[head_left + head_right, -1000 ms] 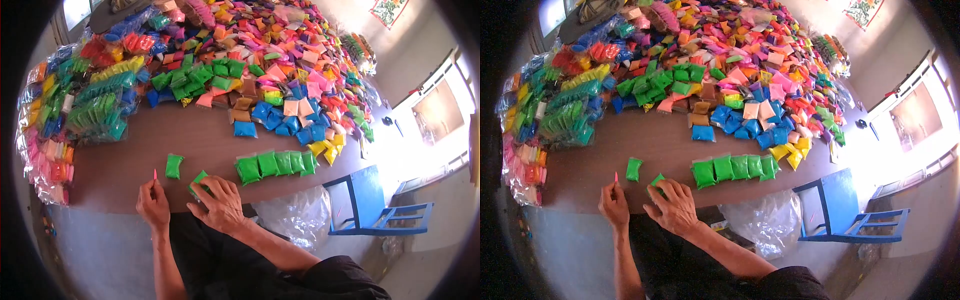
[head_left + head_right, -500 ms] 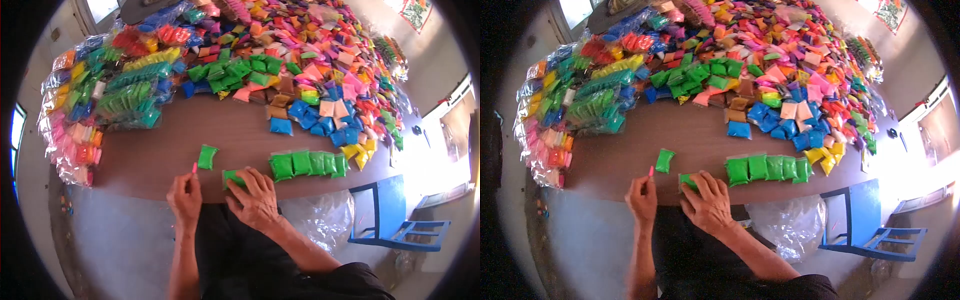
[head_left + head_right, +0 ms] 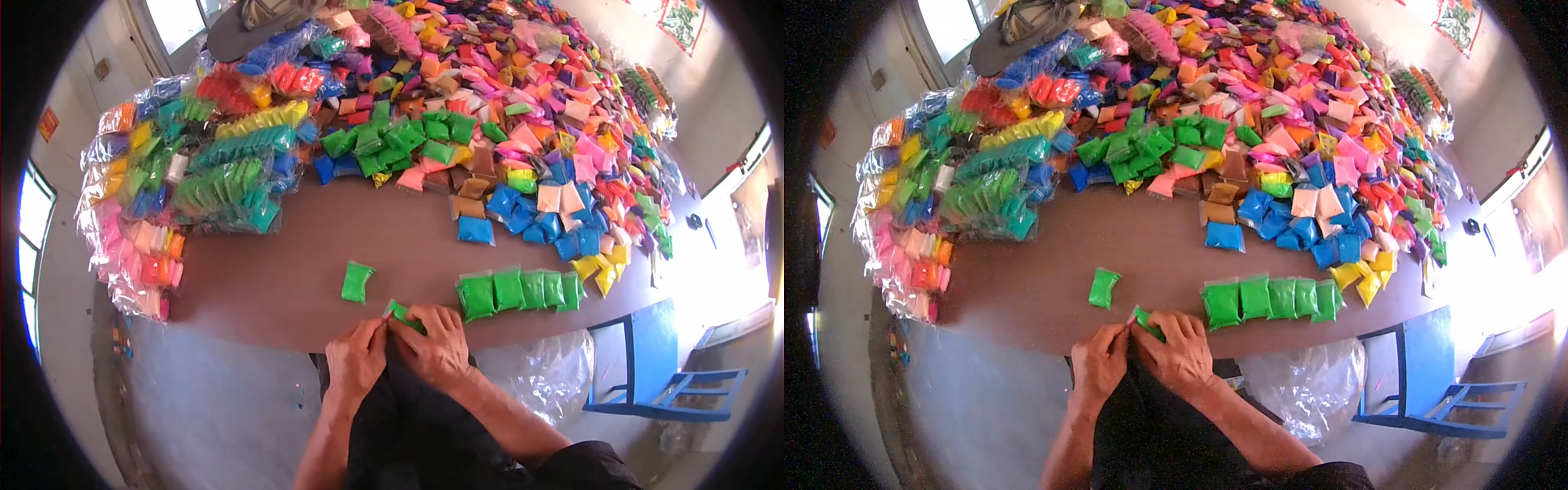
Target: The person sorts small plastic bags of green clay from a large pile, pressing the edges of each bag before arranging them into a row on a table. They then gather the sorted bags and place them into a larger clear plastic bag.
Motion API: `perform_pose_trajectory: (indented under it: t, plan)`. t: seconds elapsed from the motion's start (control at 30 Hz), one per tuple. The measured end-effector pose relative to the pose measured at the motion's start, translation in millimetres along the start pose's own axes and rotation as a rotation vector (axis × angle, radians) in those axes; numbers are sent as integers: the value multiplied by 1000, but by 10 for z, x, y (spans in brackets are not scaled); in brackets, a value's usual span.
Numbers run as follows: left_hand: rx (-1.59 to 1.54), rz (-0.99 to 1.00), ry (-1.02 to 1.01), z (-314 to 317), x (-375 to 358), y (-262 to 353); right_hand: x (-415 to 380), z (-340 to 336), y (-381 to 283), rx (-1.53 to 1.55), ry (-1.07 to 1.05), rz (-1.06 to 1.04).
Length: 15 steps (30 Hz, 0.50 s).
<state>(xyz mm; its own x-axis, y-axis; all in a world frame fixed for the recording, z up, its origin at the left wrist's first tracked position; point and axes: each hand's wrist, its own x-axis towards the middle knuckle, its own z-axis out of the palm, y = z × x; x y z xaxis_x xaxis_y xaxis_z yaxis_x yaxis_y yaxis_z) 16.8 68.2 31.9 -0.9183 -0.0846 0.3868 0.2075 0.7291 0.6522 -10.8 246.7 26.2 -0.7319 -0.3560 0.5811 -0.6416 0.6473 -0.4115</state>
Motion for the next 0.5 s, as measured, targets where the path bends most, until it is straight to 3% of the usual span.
perform_pose_trajectory:
  t: [0.17, 0.3, 0.5]
  plan:
    - [111, -53, -103, 28, 101, -36, -21, 31, -15, 11, -2, 30]
    - [131, -19, -69, 53, 142, -84, -41, 21, -14, 48, -28, 48]
    - [64, -28, -75, -70, 133, 139, -20, 21, -29, 103, 95, 84]
